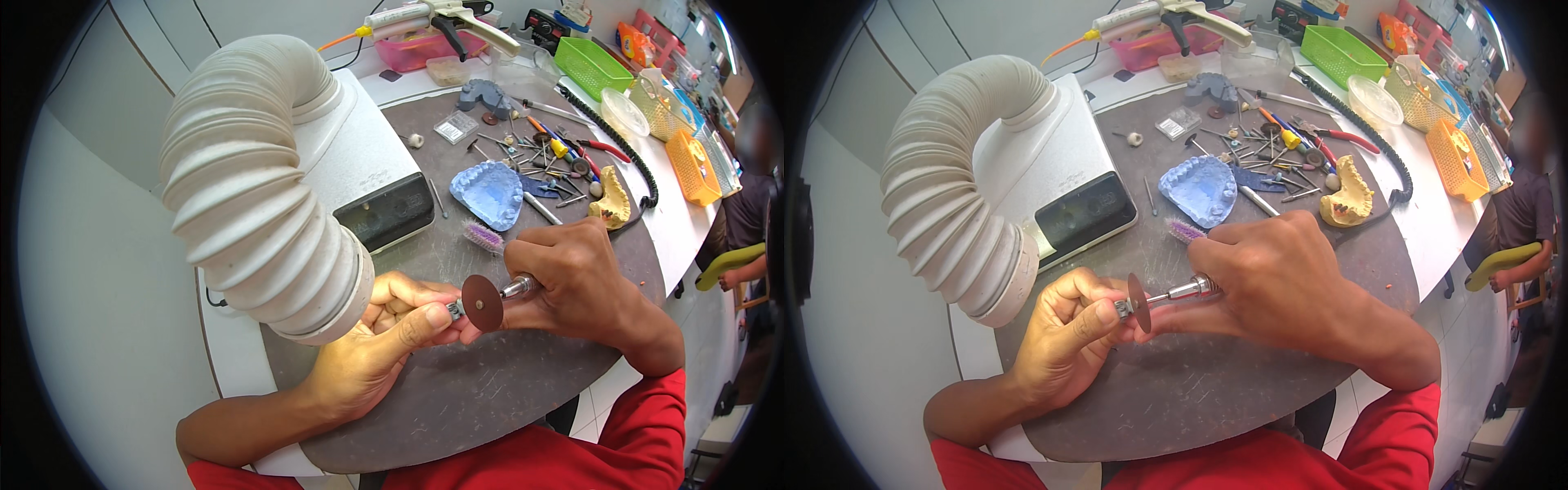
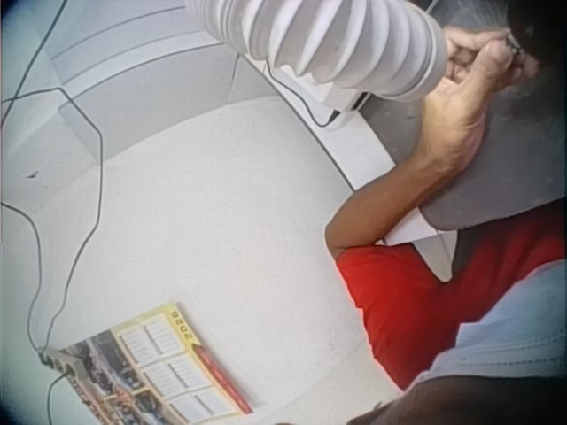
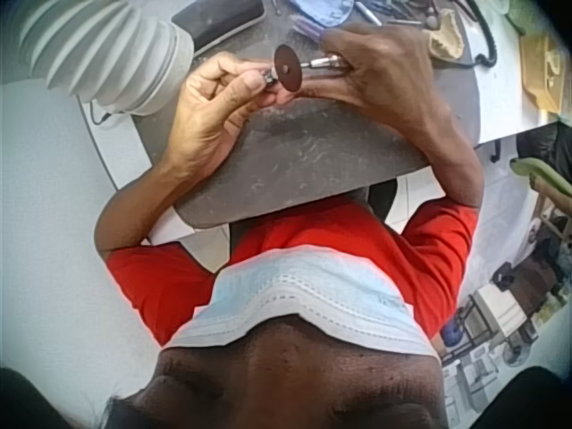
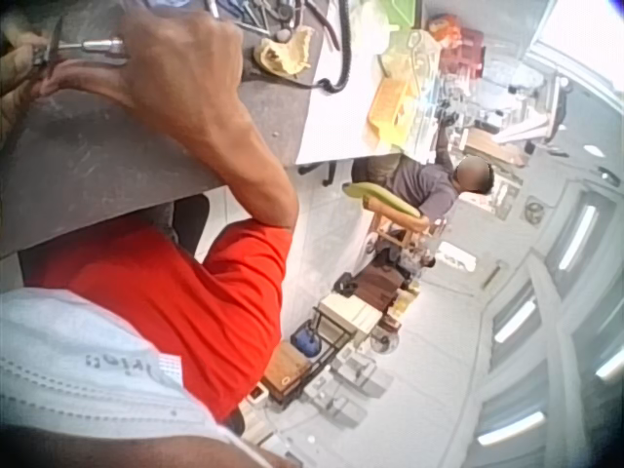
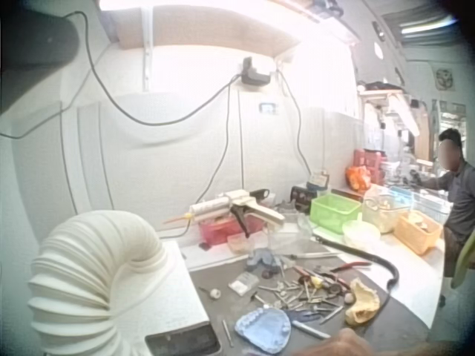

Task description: The person uses a rotary grinding tool to smooth and shape a small metal dental component. They hold the component with their left hand and apply the spinning abrasive disc with their right hand, working on different edges. The person briefly places the component into a yellow dental cast to check the fit before resuming the grinding process.

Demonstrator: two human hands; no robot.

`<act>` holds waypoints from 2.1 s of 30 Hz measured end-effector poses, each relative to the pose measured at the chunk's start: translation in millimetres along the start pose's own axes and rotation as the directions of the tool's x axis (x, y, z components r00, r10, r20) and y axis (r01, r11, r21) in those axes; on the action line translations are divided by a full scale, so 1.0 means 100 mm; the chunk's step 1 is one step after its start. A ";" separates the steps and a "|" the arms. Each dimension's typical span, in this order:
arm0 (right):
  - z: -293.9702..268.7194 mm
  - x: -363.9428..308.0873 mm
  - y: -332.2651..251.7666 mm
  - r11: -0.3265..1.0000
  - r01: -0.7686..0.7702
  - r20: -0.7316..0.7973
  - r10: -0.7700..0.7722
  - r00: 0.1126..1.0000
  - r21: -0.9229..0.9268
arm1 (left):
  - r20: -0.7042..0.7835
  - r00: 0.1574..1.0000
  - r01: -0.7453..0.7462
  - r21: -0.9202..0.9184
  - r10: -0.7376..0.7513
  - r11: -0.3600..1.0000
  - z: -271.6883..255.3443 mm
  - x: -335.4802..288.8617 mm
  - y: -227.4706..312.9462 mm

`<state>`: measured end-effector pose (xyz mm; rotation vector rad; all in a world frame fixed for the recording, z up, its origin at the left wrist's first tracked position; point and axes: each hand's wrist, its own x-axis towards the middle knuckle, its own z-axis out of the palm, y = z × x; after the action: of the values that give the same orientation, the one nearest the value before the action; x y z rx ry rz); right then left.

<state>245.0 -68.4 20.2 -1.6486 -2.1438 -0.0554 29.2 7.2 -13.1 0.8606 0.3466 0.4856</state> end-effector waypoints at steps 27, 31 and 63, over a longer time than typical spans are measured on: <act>-0.01 0.00 0.00 1.000 -0.003 -0.011 0.003 1.000 -0.001 | -0.007 1.000 0.010 0.006 -0.010 1.000 0.03 0.00 0.02; -0.01 -0.01 0.01 1.000 -0.008 -0.015 0.008 1.000 -0.001 | -0.004 1.000 0.009 0.001 -0.009 1.000 0.04 0.00 0.03; -0.02 0.00 0.00 1.000 0.004 -0.012 -0.004 1.000 -0.003 | -0.003 1.000 0.010 0.016 -0.010 1.000 0.05 0.00 0.03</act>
<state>245.5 -68.9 22.5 -1.6416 -2.1385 -0.0692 30.4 5.7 -7.8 0.8734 0.3574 0.4757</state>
